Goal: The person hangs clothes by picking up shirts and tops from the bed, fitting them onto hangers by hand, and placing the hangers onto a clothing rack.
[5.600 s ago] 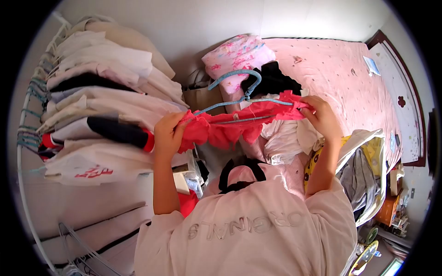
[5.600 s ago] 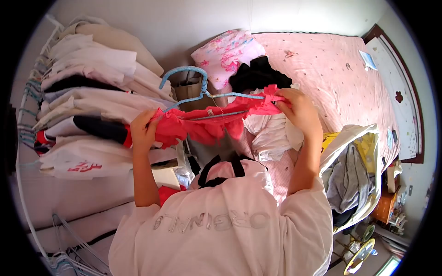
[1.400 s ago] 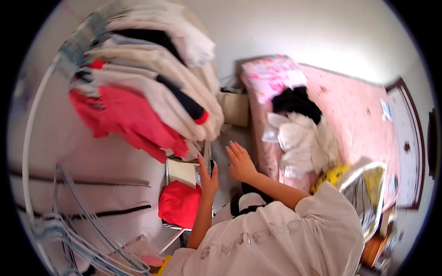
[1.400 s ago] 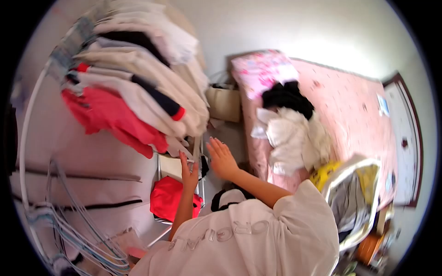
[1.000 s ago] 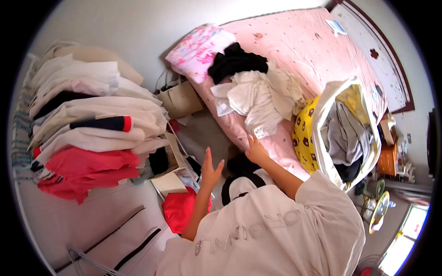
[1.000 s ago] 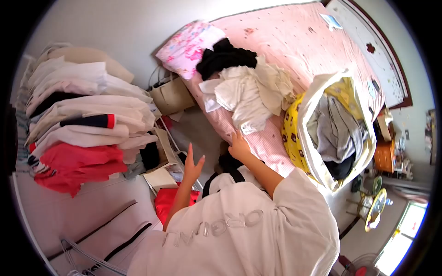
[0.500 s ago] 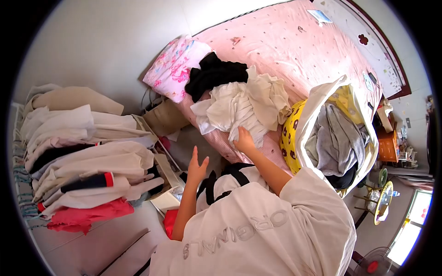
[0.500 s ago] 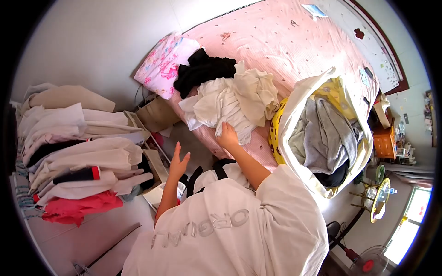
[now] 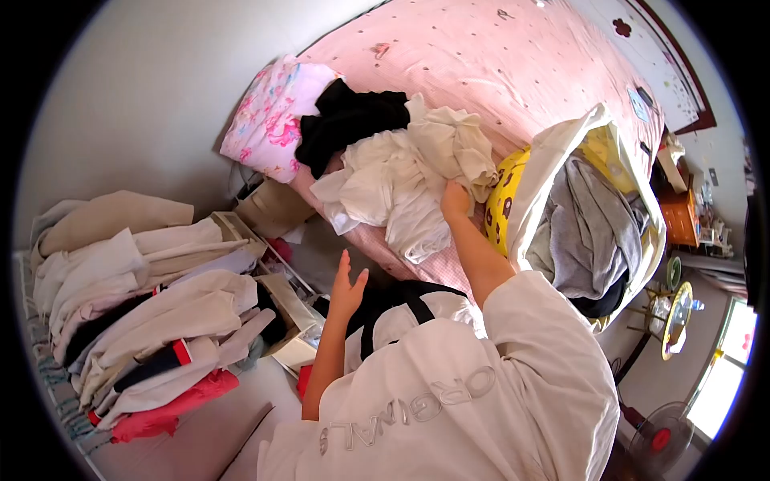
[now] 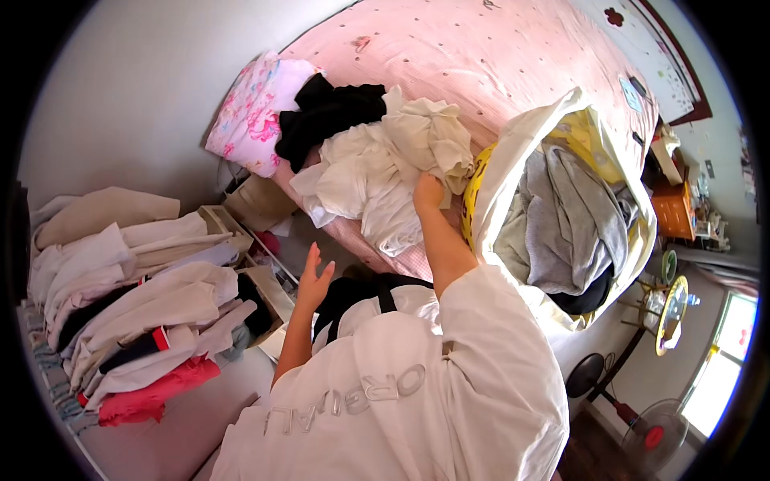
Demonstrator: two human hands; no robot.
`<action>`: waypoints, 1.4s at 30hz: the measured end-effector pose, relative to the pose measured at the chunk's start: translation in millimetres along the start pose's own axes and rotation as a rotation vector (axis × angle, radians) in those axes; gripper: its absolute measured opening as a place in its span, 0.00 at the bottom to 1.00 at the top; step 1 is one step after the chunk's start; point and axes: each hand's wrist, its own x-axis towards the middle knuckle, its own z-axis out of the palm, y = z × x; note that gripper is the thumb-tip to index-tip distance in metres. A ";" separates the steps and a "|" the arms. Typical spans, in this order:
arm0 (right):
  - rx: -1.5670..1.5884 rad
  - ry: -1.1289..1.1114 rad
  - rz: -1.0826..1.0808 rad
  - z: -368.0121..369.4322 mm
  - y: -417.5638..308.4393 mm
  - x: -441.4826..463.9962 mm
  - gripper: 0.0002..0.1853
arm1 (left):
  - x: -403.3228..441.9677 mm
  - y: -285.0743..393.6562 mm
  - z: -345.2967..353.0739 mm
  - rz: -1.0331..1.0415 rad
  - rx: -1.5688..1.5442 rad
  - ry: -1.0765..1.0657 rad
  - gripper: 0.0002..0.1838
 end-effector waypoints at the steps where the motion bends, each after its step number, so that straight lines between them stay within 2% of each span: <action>1: 0.013 -0.022 0.016 -0.2 6.0 2.5 0.21 | 2.6 4.4 -2.9 -0.010 0.004 -0.002 0.35; 2: 0.027 -0.043 0.029 0.3 9.7 5.5 0.20 | 6.1 7.3 -5.5 -0.019 0.007 -0.001 0.35; 5: -0.008 0.638 -0.160 5.1 3.9 -22.7 0.16 | 17.7 9.0 -9.0 0.037 0.033 0.030 0.35; 8: -0.076 0.713 -0.114 33.8 13.4 -21.8 0.14 | 23.7 14.2 -11.3 0.068 0.094 0.029 0.35; 11: 0.082 0.394 -0.016 25.5 15.7 -18.3 0.13 | 24.7 13.9 -12.4 0.085 0.093 -0.012 0.33; 14: 0.215 0.519 -0.092 -7.9 -0.5 -17.3 0.13 | 23.0 13.1 -17.7 0.065 0.040 -0.037 0.32; 17: 0.374 0.780 -0.284 -47.1 -28.6 -34.2 0.12 | 18.9 10.2 -23.8 0.052 -0.056 0.011 0.32; 20: 0.484 0.767 -0.568 -74.7 -74.4 -71.3 0.13 | 15.8 21.1 -30.0 0.091 -0.069 0.056 0.30; 22: 0.333 0.674 -0.730 -79.5 -102.2 -103.6 0.18 | 17.5 26.6 -35.7 0.135 -0.087 0.105 0.29; 24: 0.350 0.546 -0.902 -60.6 -120.8 -126.1 0.19 | 21.9 29.0 -38.7 0.172 -0.109 0.134 0.29; 25: 0.317 0.347 -0.924 -55.7 -128.0 -140.8 0.17 | 25.5 29.4 -40.7 0.187 -0.122 0.143 0.29; 27: 0.355 0.175 -0.941 -25.2 -124.9 -151.4 0.22 | 28.9 32.2 -43.7 0.205 -0.121 0.163 0.29; 30: 0.393 0.296 -0.745 -14.5 -104.7 -150.9 0.31 | 24.7 34.5 -51.7 0.200 -0.054 0.189 0.29; 33: 0.131 0.544 -0.443 4.7 -63.1 -122.3 0.46 | 10.7 22.3 -54.0 0.156 0.016 0.162 0.30; 34: 0.125 0.488 -0.250 -1.0 -55.8 -116.3 0.47 | 7.6 13.8 -52.3 0.133 0.013 0.147 0.30; 37: 0.246 0.615 -0.023 11.9 -21.8 -82.9 0.47 | -7.4 2.3 -47.8 0.082 0.049 0.116 0.30; 40: 0.180 0.763 -0.184 -6.4 -15.5 -65.5 0.40 | -14.2 0.5 -47.7 0.069 0.084 0.123 0.30; 42: 0.204 0.444 -0.201 -21.9 -30.3 -61.6 0.29 | -18.1 -1.1 -49.4 0.069 0.099 0.129 0.30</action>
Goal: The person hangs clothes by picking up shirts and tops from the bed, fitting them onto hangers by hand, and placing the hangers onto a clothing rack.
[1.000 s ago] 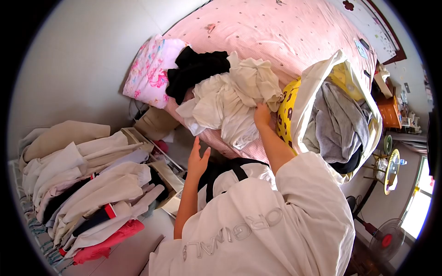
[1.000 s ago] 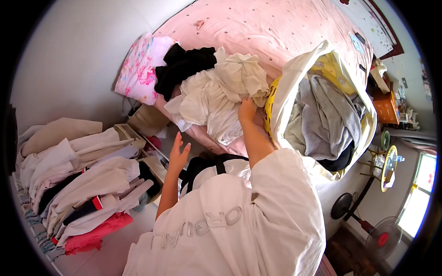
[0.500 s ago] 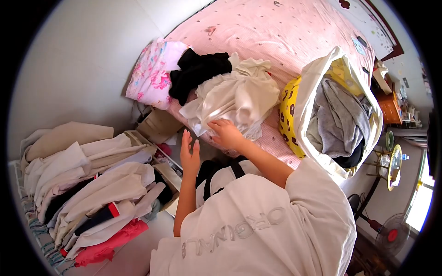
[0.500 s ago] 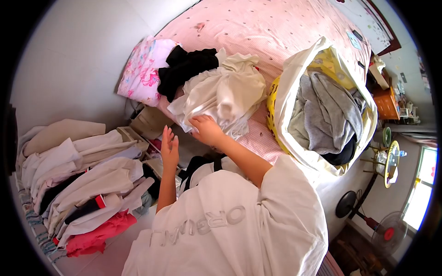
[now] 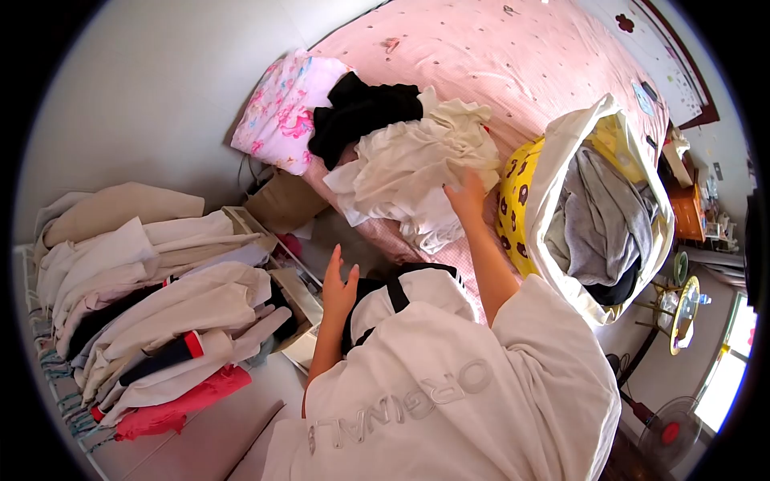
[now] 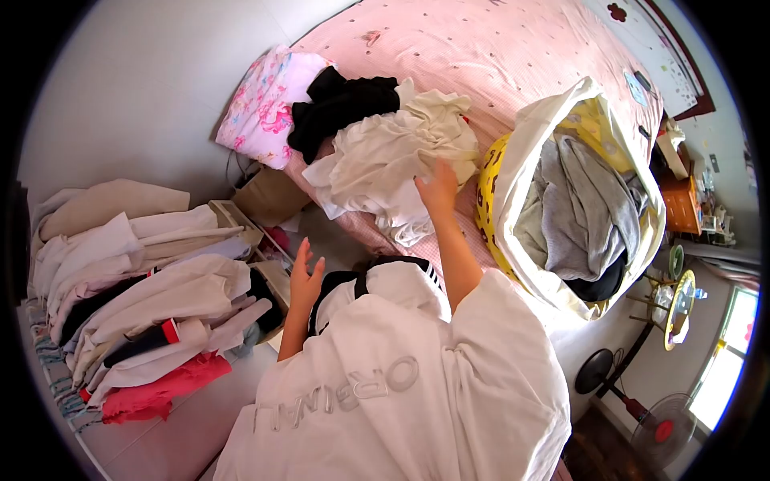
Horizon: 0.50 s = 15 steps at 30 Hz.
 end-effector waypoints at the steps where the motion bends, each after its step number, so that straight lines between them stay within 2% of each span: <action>1: 0.022 -0.152 0.012 -2.0 -6.1 7.0 0.24 | 1.8 -1.2 0.1 0.007 0.004 0.002 0.29; 4: -0.259 -0.111 -0.124 15.8 -13.7 15.3 0.11 | 8.7 0.4 2.6 0.048 -0.005 0.025 0.28; 7: -0.165 0.031 -0.193 23.6 -20.9 14.9 0.07 | 11.6 11.8 5.7 0.074 -0.002 0.054 0.26; 10: 0.092 -0.037 -0.094 11.8 -43.2 8.8 0.07 | 19.6 16.8 7.2 0.123 -0.039 0.060 0.24; 15: 0.355 -0.054 -0.403 -39.6 -107.9 -34.9 0.07 | 54.3 32.1 12.6 0.119 -0.274 0.025 0.22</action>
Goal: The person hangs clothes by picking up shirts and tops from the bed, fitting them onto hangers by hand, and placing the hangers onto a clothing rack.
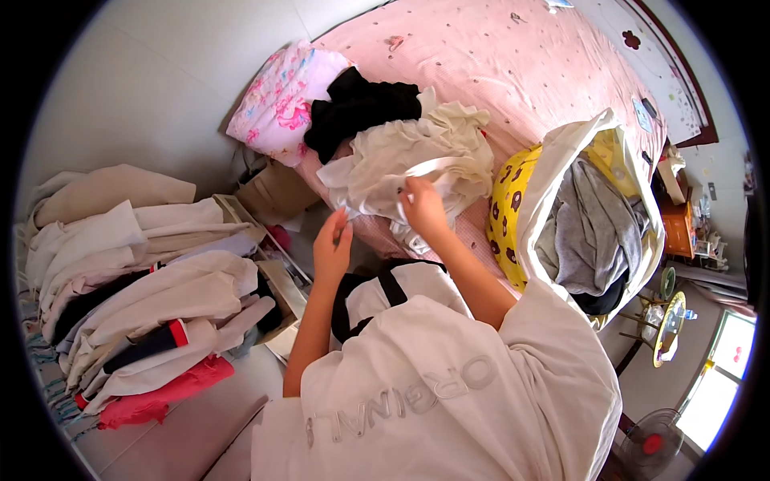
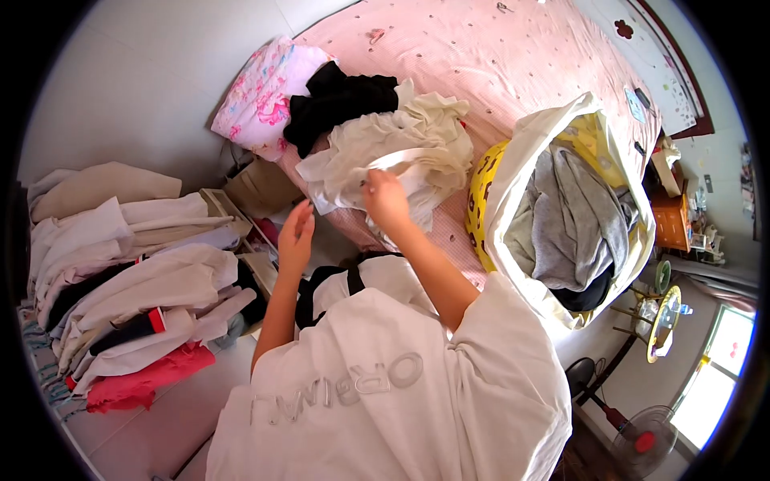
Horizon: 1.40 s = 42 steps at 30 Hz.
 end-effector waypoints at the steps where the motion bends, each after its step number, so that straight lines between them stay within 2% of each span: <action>1: 0.051 -0.047 -0.054 -0.8 -16.4 -3.0 0.08 | 10.0 3.8 5.2 0.022 -0.044 -0.008 0.22; 2: 0.104 -0.094 -0.108 -0.3 -30.9 -6.0 0.09 | 18.9 7.2 9.8 0.045 -0.088 -0.016 0.22; 5: 0.316 -0.192 -0.174 -11.4 -63.7 -9.6 0.10 | 37.8 15.1 19.1 0.484 0.109 -0.033 0.20; 8: 0.446 -0.369 -0.176 -26.9 -73.0 -3.3 0.11 | 39.7 25.4 0.2 0.644 0.363 -0.130 0.17; 10: 0.468 -0.521 -0.158 -45.5 -80.2 0.6 0.11 | 34.2 36.2 -6.8 0.594 0.379 -0.186 0.15; 11: 0.465 -0.472 -0.109 -47.2 -77.6 -2.3 0.10 | 30.4 38.8 -9.6 0.567 0.386 -0.214 0.14; 14: 0.453 -0.312 0.031 -46.0 -65.3 -7.7 0.08 | 19.2 42.2 -7.5 0.174 0.309 -0.223 0.12; 15: 0.291 -0.267 0.004 -48.4 -56.5 -8.2 0.14 | 19.0 42.0 -9.3 0.165 0.264 -0.140 0.12; 18: 0.195 -0.218 0.076 -45.4 -28.0 -12.1 0.26 | 22.6 46.3 -10.3 0.177 0.127 0.079 0.11; 19: 0.100 -0.261 0.030 -43.2 -22.1 -16.8 0.36 | 23.9 52.1 -10.5 0.203 0.086 0.137 0.11; 22: 0.040 -0.318 0.017 -17.3 -5.1 -44.7 0.37 | 24.1 71.3 -16.2 0.257 0.064 0.193 0.12; 26: 0.022 -0.359 0.103 46.9 49.6 -70.4 0.32 | 19.1 90.6 -27.0 0.285 0.150 0.170 0.12; 27: 0.027 -0.354 0.092 51.8 48.0 -66.4 0.25 | 16.0 93.1 -31.3 0.281 0.165 0.163 0.12; 30: 0.149 -0.324 0.135 54.2 42.3 -54.2 0.18 | 8.5 96.6 -49.8 0.326 0.217 0.212 0.12; 31: 0.201 -0.213 0.023 51.1 37.2 -47.3 0.14 | 3.9 99.0 -58.8 0.286 0.204 0.213 0.13; 35: 0.276 -0.291 0.197 31.3 17.0 -26.7 0.09 | -12.2 97.5 -92.7 0.276 0.275 0.219 0.14; 39: 0.240 -0.171 0.026 26.4 3.2 -3.8 0.09 | -35.1 80.4 -121.2 0.109 0.233 0.169 0.14; 41: 0.207 -0.199 -0.017 14.9 -18.8 14.3 0.08 | -46.9 63.3 -132.8 0.047 0.205 0.183 0.14; 42: 0.193 -0.214 -0.039 10.3 -29.4 22.5 0.08 | -52.5 59.7 -133.6 0.089 0.179 0.213 0.14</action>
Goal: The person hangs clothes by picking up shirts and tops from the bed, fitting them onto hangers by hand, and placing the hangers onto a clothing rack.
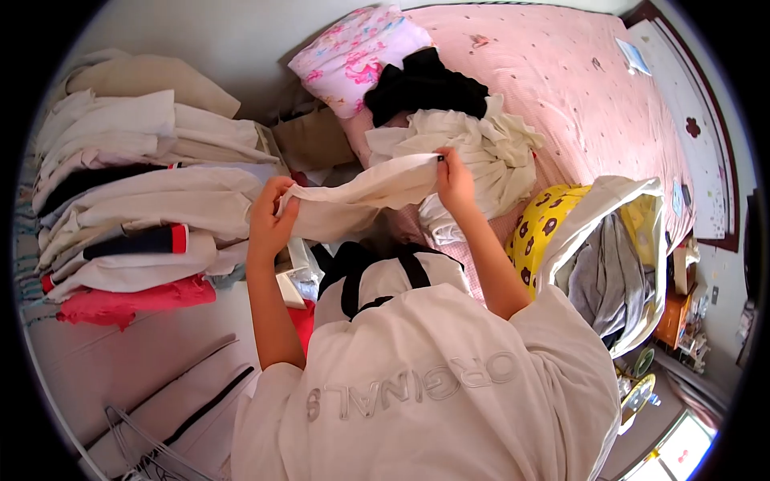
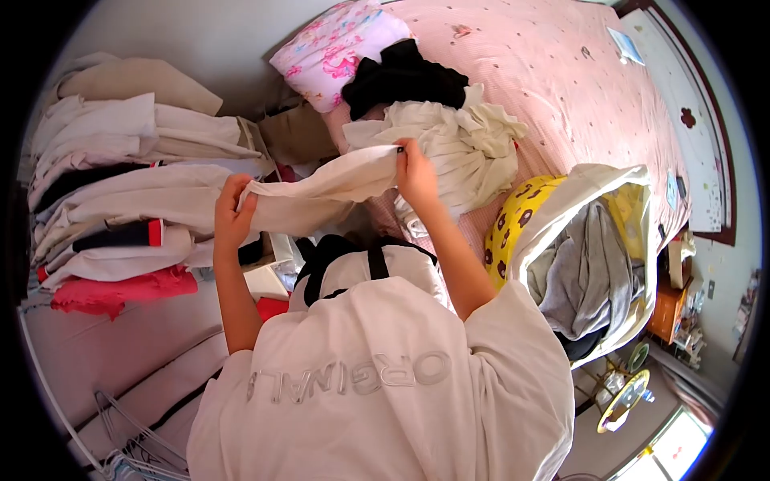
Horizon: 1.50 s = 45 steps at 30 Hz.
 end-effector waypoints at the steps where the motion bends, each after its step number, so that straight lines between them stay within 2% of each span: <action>1: 0.010 -0.032 -0.039 -2.8 -5.7 7.2 0.08 | -4.8 -2.4 -1.4 0.037 -0.027 0.034 0.14; 5: 0.079 -0.157 -0.088 -10.1 -37.7 29.4 0.09 | -20.5 8.2 -2.6 0.077 0.014 0.166 0.10; 8: 0.023 -0.231 -0.201 -11.3 -56.2 40.5 0.09 | -35.0 -13.7 -21.9 0.044 0.103 0.099 0.08; 11: 0.011 -0.262 -0.273 -12.9 -78.7 44.2 0.09 | -47.9 -19.9 -31.4 0.069 -0.013 0.163 0.07; 14: -0.002 -0.285 -0.290 -13.9 -100.9 41.1 0.08 | -57.3 -33.5 -33.3 0.024 0.182 0.259 0.10; 17: 0.019 -0.312 -0.283 -11.9 -116.7 31.1 0.08 | -60.1 -13.2 -31.7 -0.083 0.261 0.310 0.12; 20: 0.018 -0.362 -0.293 -9.9 -133.7 17.5 0.09 | -69.0 -26.8 -29.9 -0.004 0.315 0.458 0.15; 21: 0.024 -0.377 -0.311 -9.0 -141.0 11.7 0.09 | -75.6 -29.1 -32.7 -0.147 0.386 0.447 0.14; 24: 0.067 -0.416 -0.347 0.1 -157.8 -6.5 0.09 | -94.7 -47.5 -40.6 -0.304 0.613 0.483 0.12; 27: 0.024 -0.489 -0.479 9.5 -176.7 -22.2 0.09 | -117.0 -64.7 -50.9 -0.241 0.661 0.659 0.08; 28: -0.007 -0.518 -0.541 12.4 -183.9 -27.7 0.10 | -125.7 -66.3 -53.8 -0.295 0.649 0.682 0.07; 30: 0.003 -0.591 -0.531 17.1 -197.6 -41.6 0.09 | -142.4 -66.5 -58.5 -0.402 0.623 0.728 0.06; 35: 0.021 -0.686 -0.587 20.3 -226.1 -66.7 0.11 | -184.9 -82.7 -53.2 -0.406 0.649 0.762 0.07; 38: 0.016 -0.725 -0.601 24.3 -236.8 -79.2 0.11 | -210.4 -83.0 -45.0 -0.592 0.538 0.828 0.11; 39: 0.016 -0.738 -0.604 26.2 -240.1 -84.0 0.11 | -220.1 -86.3 -45.2 -0.704 0.469 0.761 0.12; 41: 0.024 -0.776 -0.591 30.5 -244.3 -94.1 0.11 | -237.1 -119.3 -35.8 -0.593 -0.007 1.006 0.09; 42: 0.032 -0.803 -0.574 33.7 -244.8 -100.3 0.11 | -240.0 -112.9 -38.4 -0.520 -0.248 1.114 0.08; 43: 0.041 -0.830 -0.556 37.0 -245.1 -106.4 0.12 | -242.2 -95.5 -40.4 -0.581 -0.611 1.162 0.09; 45: 0.014 -0.856 -0.552 42.6 -245.9 -116.0 0.12 | -249.5 -98.4 -41.7 -0.525 -0.722 1.189 0.10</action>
